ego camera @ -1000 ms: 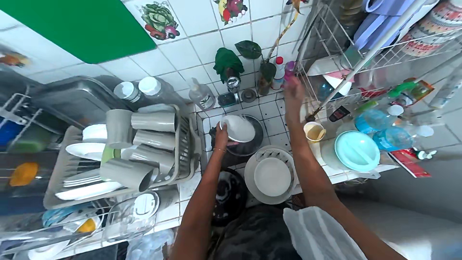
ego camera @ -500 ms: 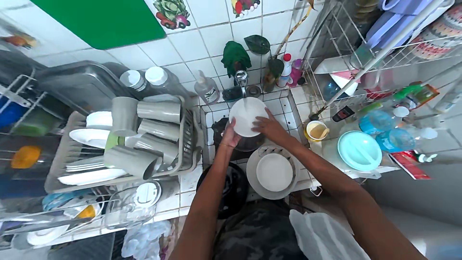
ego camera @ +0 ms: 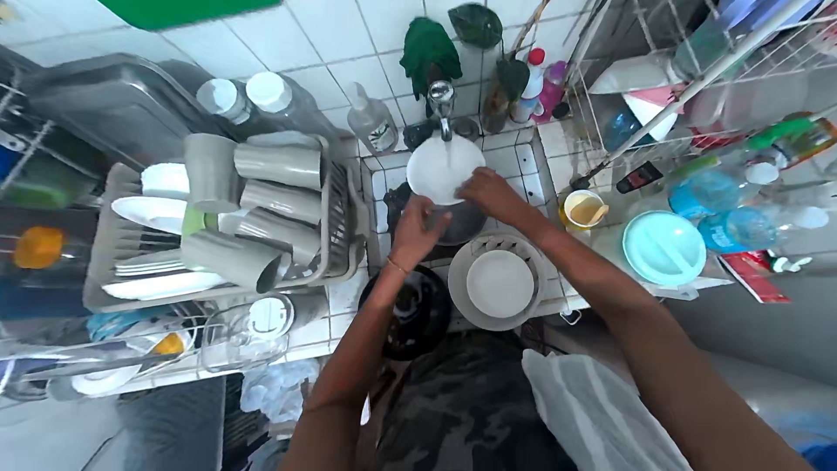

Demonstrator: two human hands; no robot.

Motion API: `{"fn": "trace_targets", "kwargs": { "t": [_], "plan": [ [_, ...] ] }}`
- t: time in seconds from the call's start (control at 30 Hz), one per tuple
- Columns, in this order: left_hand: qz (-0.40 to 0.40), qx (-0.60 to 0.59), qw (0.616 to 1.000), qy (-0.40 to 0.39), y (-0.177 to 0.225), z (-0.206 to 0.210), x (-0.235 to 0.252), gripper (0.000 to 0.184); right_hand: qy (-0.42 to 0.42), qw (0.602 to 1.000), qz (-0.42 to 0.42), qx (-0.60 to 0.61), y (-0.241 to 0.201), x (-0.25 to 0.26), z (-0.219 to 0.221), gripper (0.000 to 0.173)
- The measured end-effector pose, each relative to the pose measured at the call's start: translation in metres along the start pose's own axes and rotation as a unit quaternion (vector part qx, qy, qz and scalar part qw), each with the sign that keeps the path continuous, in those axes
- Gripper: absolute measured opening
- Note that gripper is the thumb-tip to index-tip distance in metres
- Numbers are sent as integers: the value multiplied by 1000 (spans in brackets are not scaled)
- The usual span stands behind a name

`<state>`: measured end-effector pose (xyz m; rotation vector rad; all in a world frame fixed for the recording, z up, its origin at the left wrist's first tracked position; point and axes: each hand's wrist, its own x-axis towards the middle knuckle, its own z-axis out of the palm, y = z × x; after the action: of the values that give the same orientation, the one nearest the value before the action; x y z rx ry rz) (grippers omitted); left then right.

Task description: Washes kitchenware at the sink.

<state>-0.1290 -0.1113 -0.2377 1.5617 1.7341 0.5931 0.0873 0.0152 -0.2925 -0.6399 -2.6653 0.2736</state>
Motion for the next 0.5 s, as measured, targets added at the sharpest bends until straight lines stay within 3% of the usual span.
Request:
{"fn": "trace_targets", "kwargs": {
  "t": [0.07,0.17,0.3,0.5],
  "plan": [
    [-22,-26,992,-118,3,16,-18,43,3,1000,-8,-7,6,-12,-1,31],
    [-36,-48,975,-214,1,49,-29,50,31,999,23,-12,18,-21,8,33],
    [-8,-29,973,-230,6,73,-28,41,54,997,54,-21,20,-9,22,31],
    [-32,-55,978,-197,-5,63,-19,40,57,998,20,-11,1,3,28,32]
  ]
}}
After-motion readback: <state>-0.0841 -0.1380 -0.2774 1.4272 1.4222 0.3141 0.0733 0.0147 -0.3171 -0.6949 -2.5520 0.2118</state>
